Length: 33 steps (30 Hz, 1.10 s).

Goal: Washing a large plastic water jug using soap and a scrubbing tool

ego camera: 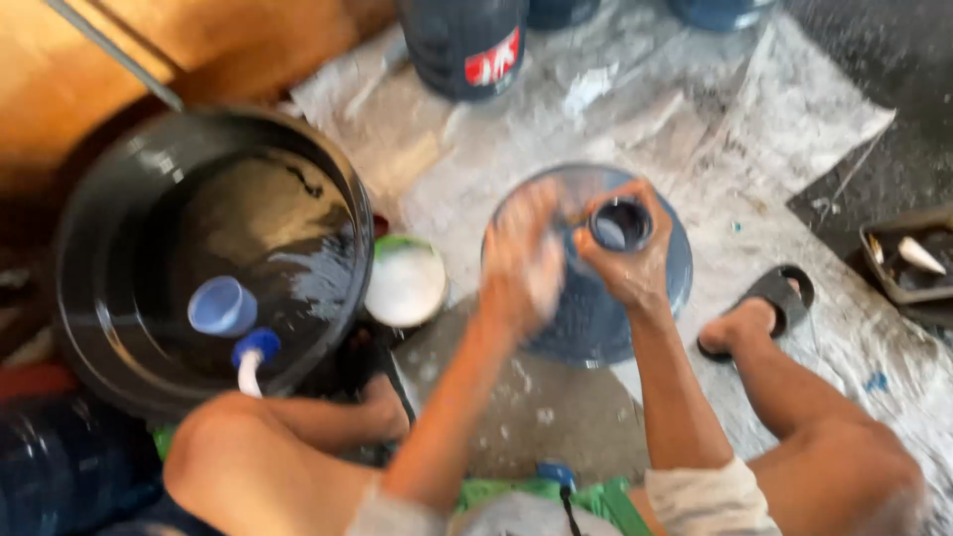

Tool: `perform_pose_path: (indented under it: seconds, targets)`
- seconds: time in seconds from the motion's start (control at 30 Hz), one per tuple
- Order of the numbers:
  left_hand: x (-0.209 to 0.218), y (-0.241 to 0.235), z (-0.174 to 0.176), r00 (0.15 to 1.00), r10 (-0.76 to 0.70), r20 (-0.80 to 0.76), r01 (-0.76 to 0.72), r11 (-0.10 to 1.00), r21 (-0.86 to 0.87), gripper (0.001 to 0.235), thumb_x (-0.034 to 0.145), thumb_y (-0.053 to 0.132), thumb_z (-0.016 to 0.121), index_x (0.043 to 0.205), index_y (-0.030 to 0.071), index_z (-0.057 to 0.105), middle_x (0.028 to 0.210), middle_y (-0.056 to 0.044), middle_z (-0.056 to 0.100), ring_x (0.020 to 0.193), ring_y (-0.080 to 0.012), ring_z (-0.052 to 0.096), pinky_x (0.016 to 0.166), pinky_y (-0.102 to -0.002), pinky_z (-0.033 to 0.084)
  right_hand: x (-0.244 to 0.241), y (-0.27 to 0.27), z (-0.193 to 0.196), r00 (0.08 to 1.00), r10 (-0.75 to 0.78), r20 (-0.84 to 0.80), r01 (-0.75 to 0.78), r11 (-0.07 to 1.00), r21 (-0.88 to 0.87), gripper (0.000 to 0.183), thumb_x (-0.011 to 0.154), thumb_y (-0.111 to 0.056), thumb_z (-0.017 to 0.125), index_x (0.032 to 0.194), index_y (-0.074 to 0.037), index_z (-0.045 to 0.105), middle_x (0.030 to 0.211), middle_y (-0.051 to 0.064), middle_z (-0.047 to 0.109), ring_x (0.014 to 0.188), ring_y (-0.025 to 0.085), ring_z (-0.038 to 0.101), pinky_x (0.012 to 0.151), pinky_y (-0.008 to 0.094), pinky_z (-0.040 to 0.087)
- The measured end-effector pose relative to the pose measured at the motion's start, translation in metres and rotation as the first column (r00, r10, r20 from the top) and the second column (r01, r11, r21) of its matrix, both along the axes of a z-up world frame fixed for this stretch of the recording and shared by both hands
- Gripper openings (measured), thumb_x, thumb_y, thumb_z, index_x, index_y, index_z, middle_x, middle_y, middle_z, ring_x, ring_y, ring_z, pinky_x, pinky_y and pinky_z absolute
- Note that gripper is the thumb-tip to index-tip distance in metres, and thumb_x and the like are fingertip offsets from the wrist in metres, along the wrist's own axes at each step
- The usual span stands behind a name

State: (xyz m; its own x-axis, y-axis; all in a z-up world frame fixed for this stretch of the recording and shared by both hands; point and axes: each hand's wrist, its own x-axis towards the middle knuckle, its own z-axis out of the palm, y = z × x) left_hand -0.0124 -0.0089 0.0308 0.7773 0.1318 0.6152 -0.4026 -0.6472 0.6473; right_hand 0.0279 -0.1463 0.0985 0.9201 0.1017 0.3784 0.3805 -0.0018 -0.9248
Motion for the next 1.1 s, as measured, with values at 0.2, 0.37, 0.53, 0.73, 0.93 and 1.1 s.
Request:
perform_pose_path:
  seconds: [0.2, 0.37, 0.53, 0.73, 0.93, 1.1]
  targets:
    - [-0.002, 0.022, -0.032, 0.984, 0.008, -0.18, -0.052, 0.969, -0.242, 0.045, 0.084, 0.008, 0.058, 0.129, 0.01, 0.054, 0.127, -0.015, 0.058, 0.116, -0.0265, 0.058, 0.101, -0.037, 0.045, -0.011, 0.0, -0.003, 0.998, 0.034, -0.061, -0.032, 0.999, 0.028, 0.031, 0.062, -0.002, 0.078, 0.086, -0.001, 0.058, 0.079, 0.012, 0.063, 0.084, 0.017, 0.063, 0.088, 0.037, 0.051]
    - [-0.037, -0.005, 0.025, 0.965, 0.177, -0.192, -0.164, 0.983, 0.085, 0.052, 0.088, 0.021, 0.052, 0.14, 0.017, 0.043, 0.132, -0.01, 0.055, 0.12, -0.0336, 0.053, 0.101, -0.045, 0.042, 0.003, -0.002, -0.009, 0.997, 0.066, -0.049, -0.063, 0.996, 0.069, 0.032, 0.058, -0.002, 0.078, 0.083, 0.0, 0.058, 0.075, 0.013, 0.062, 0.076, 0.016, 0.062, 0.078, 0.032, 0.052]
    - [-0.012, 0.015, -0.005, 0.953, 0.081, -0.293, -0.101, 0.993, -0.053, 0.046, 0.091, 0.03, 0.052, 0.133, 0.013, 0.051, 0.128, -0.017, 0.055, 0.124, -0.0368, 0.047, 0.1, -0.052, 0.038, -0.002, -0.002, -0.005, 0.992, 0.115, -0.061, -0.111, 0.992, 0.057, 0.032, 0.06, -0.003, 0.077, 0.085, 0.0, 0.059, 0.078, 0.013, 0.063, 0.079, 0.015, 0.061, 0.077, 0.032, 0.052]
    - [-0.023, 0.009, 0.035, 0.906, -0.157, -0.393, 0.141, 0.987, -0.07, 0.083, 0.078, 0.016, 0.055, 0.148, 0.013, 0.011, 0.153, -0.019, -0.005, 0.131, -0.0488, 0.019, 0.097, -0.055, 0.038, 0.01, -0.006, -0.002, 0.971, 0.24, 0.014, -0.24, 0.967, 0.09, 0.03, 0.065, -0.007, 0.079, 0.086, 0.001, 0.06, 0.08, 0.015, 0.063, 0.078, 0.017, 0.062, 0.075, 0.031, 0.051]
    - [-0.031, 0.036, 0.016, 0.738, -0.481, -0.474, 0.423, 0.876, -0.229, 0.108, 0.074, 0.035, 0.07, 0.149, 0.012, -0.004, 0.15, -0.024, -0.009, 0.138, -0.0469, -0.002, 0.114, -0.051, 0.013, 0.004, -0.005, 0.001, 0.875, 0.481, 0.056, -0.483, 0.875, 0.034, 0.032, 0.057, -0.007, 0.081, 0.081, 0.002, 0.061, 0.076, 0.013, 0.06, 0.071, 0.018, 0.06, 0.07, 0.03, 0.049]
    - [-0.022, 0.044, -0.015, 0.973, -0.212, -0.092, 0.192, 0.964, -0.185, 0.087, 0.08, 0.04, 0.076, 0.145, 0.003, 0.031, 0.142, -0.025, 0.036, 0.133, -0.0431, 0.033, 0.114, -0.048, 0.02, 0.005, -0.003, 0.0, 0.832, 0.539, 0.134, -0.54, 0.841, -0.032, 0.034, 0.06, -0.018, 0.082, 0.082, 0.001, 0.064, 0.079, 0.013, 0.062, 0.081, 0.024, 0.06, 0.095, 0.045, 0.044]
